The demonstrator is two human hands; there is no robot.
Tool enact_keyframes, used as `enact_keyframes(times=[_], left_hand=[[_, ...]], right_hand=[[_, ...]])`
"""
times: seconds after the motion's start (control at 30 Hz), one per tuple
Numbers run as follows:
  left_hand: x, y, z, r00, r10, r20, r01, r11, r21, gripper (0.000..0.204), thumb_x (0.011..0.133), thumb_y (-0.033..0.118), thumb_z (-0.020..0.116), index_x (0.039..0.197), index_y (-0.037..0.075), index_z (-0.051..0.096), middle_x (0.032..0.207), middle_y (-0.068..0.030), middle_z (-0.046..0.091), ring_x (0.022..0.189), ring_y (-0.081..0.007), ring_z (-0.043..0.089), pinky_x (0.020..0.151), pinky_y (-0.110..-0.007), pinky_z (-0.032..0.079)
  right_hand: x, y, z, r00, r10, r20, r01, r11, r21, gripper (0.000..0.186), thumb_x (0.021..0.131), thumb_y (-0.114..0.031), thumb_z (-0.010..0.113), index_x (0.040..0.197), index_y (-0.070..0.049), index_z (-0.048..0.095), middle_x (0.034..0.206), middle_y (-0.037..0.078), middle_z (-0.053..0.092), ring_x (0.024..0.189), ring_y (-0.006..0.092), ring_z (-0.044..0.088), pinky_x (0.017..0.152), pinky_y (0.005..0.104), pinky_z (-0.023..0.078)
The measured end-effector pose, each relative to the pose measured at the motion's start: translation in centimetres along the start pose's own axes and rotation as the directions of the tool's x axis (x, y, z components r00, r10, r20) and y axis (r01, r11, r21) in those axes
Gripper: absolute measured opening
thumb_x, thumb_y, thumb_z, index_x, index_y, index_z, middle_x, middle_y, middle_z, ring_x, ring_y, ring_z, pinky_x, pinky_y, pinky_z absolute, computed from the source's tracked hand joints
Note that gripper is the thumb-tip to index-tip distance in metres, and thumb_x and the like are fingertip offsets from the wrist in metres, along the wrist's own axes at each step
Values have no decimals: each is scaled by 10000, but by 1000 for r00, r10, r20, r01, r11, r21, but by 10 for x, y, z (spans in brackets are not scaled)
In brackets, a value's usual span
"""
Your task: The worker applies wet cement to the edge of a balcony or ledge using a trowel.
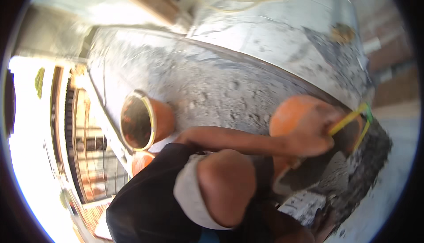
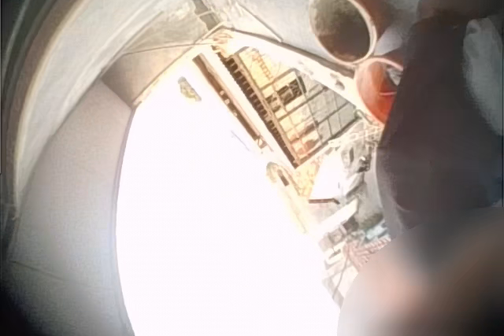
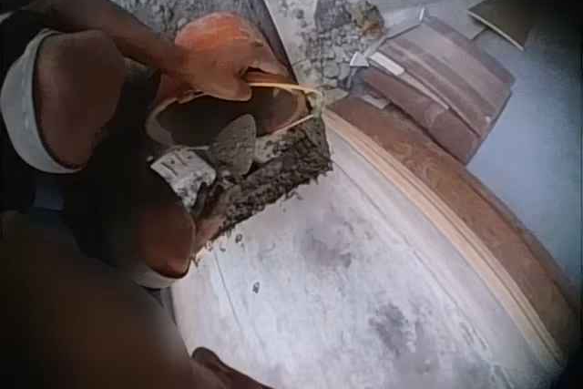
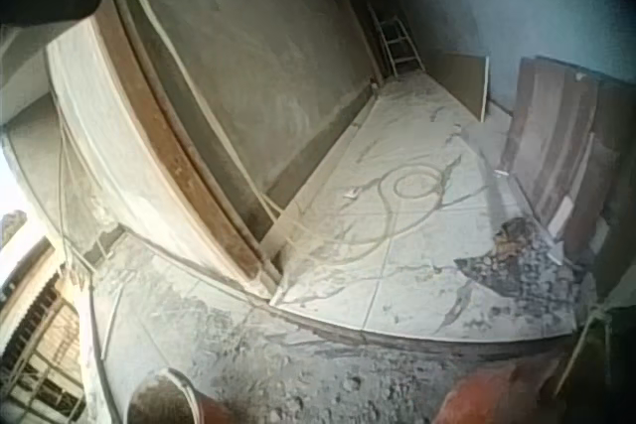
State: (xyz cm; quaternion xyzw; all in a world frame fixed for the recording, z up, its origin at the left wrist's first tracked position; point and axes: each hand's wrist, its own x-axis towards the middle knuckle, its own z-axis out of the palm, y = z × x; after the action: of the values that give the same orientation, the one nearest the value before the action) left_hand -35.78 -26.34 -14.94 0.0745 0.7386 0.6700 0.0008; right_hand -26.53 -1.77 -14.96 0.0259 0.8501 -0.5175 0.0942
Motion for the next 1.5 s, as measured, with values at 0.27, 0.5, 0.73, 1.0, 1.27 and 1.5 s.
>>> enact_keyframes(times=[0.27,0.5,0.73,1.0,1.27,1.5], left_hand=[[-23,4,41,919,121,-375,-112,993,46,100,752,172,618,739,85,570,757,-97,586,797,-319,552,911,-429,319],[-25,-12,52,869,210,-448,-195,977,81,187,784,162,604,663,90,482,620,-84,495,661,-317,520,887,-446,348],[-31,2,38,834,179,-522,-170,983,65,130,777,119,594,687,86,506,663,-88,520,700,-320,536,925,-489,313],[-25,14,9,983,118,-143,-133,986,-103,400,611,-17,534,998,42,615,906,-156,616,911,-324,588,881,-402,398],[-33,-18,-101,954,-247,-170,242,969,-53,727,558,118,508,1259,-74,501,1179,-118,589,1074,-188,558,935,-256,406],[-17,-67,-123,920,-348,-181,345,937,-47,712,583,96,467,1285,-15,504,975,-1,611,710,-37,472,578,-140,324]], right_hand=[[57,39,44,913,-225,339,244,970,-11,324,866,-192,555,1114,16,533,695,58,523,612,127,452,558,274,394],[45,39,59,867,-217,448,269,962,-54,351,870,-187,558,1161,6,521,730,60,553,629,118,471,571,264,398],[30,39,68,822,-187,538,292,949,-116,382,874,-183,560,1208,-5,508,766,63,583,646,109,489,584,253,402],[-17,38,19,884,139,445,11,949,-317,380,840,-172,602,1174,2,552,800,125,644,686,132,573,633,288,450],[-39,13,1,983,-84,162,134,935,-327,185,782,-201,694,829,-44,606,711,132,586,638,331,592,573,393,452],[-68,56,-41,880,296,370,-465,693,551,145,873,-139,624,869,6,608,671,31,572,544,114,582,485,229,466]])
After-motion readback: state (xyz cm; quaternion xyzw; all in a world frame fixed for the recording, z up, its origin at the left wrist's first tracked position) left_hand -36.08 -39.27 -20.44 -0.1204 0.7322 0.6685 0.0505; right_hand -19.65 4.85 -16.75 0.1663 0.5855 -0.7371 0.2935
